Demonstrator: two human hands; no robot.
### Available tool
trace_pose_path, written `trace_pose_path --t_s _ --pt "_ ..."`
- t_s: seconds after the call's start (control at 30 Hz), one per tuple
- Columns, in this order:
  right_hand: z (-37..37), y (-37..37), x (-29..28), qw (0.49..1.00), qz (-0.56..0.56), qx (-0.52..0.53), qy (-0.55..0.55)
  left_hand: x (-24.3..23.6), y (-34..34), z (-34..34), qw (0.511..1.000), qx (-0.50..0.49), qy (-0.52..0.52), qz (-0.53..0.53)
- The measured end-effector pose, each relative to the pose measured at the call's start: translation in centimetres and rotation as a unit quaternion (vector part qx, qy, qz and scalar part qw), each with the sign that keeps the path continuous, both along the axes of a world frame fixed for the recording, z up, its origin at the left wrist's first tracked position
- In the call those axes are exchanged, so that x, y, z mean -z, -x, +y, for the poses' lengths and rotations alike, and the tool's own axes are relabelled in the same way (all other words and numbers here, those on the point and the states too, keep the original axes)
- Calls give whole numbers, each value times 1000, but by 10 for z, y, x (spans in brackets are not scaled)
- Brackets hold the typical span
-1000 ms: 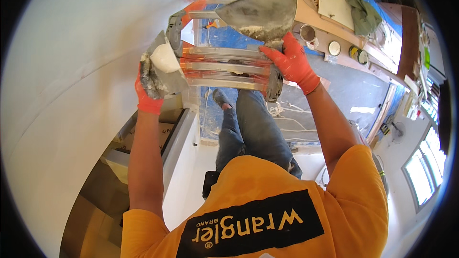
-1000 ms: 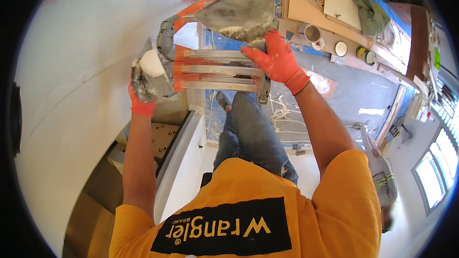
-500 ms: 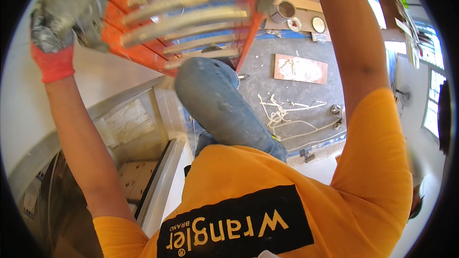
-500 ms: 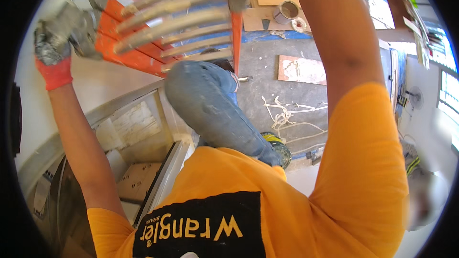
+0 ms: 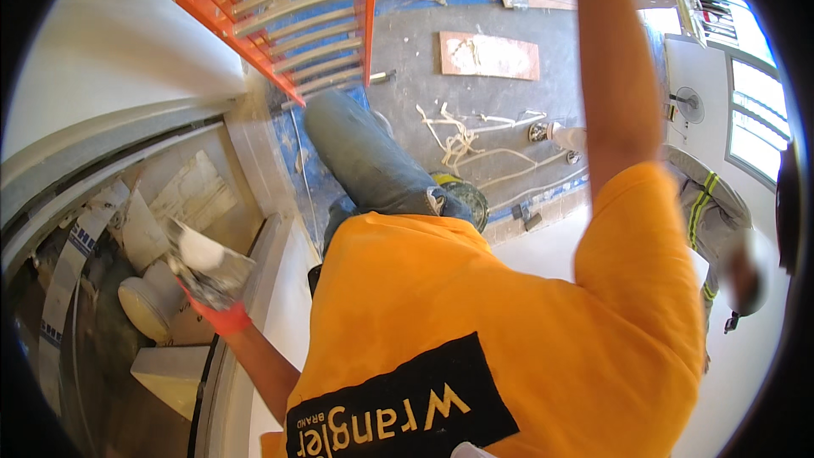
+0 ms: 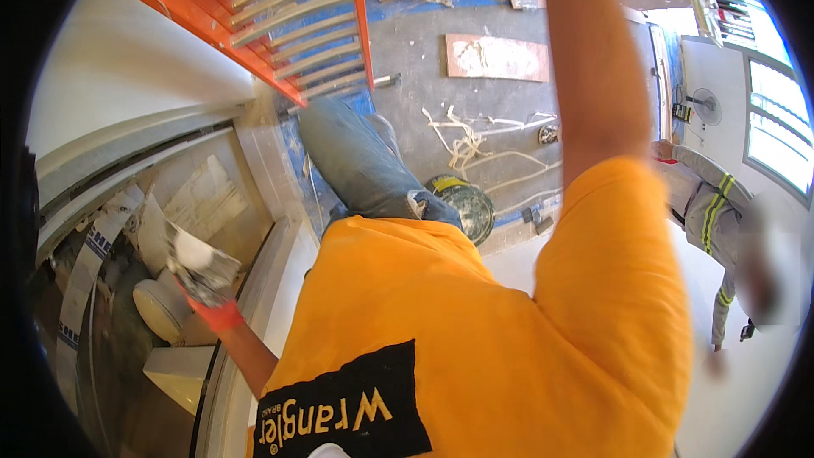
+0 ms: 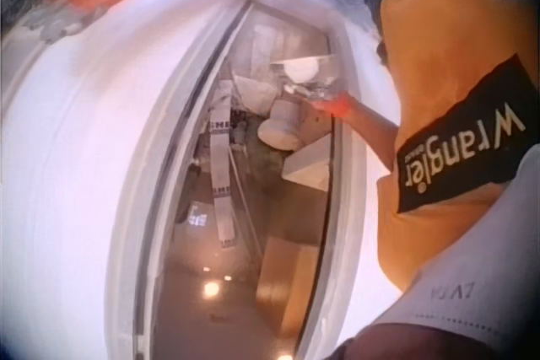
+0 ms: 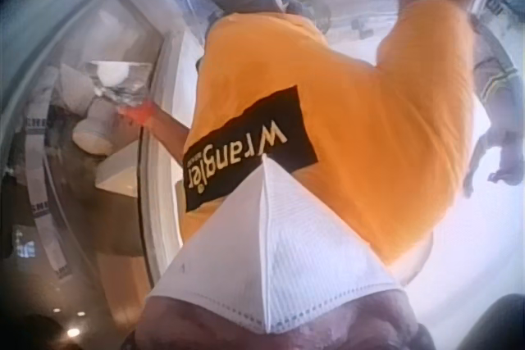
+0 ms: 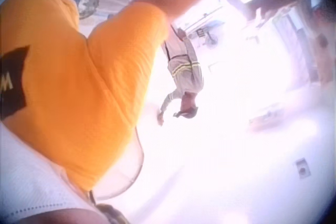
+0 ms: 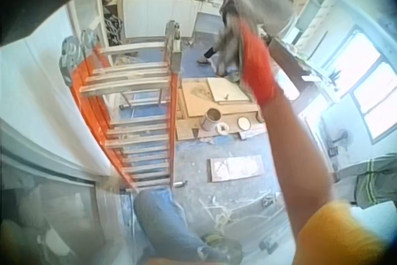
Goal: The person applies plaster to a wall using a trowel and hawk, smoothing the surface to cover imperfections. They climb a ladder to reach higher sections, scoop plaster from a board on the floor, and work on a wall section near a curved light fixture.
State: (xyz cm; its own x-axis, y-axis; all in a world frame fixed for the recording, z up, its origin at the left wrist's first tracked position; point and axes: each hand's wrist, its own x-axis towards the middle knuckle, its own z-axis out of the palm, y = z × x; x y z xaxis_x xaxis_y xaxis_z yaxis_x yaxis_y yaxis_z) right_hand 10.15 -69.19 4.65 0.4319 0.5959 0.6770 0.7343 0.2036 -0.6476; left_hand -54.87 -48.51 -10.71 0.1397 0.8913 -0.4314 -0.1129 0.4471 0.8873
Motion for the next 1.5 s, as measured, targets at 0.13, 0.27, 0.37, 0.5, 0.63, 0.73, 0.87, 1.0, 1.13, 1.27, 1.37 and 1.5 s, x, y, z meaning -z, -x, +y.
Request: trace_pose_path --t_s 0.13,0.27,0.37,0.5,0.63,0.73,0.87,1.0,1.13,1.27,1.37,1.5 --pt "-103 69 243 932 -75 279 221 36 21 -27 980 69 -123 140" --pt "-270 229 378 732 353 365 453 4 -40 -8 992 72 -65 83" --pt "-438 324 442 713 206 368 560 -13 -100 4 992 99 -77 -2" --pt "-492 344 401 580 612 392 367 -9 -191 14 975 180 -84 -99" --pt "-529 284 402 594 461 454 478 -25 -364 -57 925 242 102 -273" --pt "-531 219 380 577 560 404 437 5 -406 -101 853 339 -397 6" --pt "-543 102 325 593 637 361 335 4 -495 -167 856 443 -201 -175" --pt "-566 50 330 615 553 505 245 -74 -554 -255 856 456 -191 -151" --pt "-608 40 348 605 585 494 218 -45 -582 -263 770 444 -459 -3" --pt "-626 109 408 615 469 542 329 -47 -625 -272 854 466 -132 -192" --pt "-610 155 352 504 672 422 340 4 -667 -262 809 493 -276 -162" --pt "-630 195 409 540 611 347 463 -14 -706 -295 820 498 -138 -246"
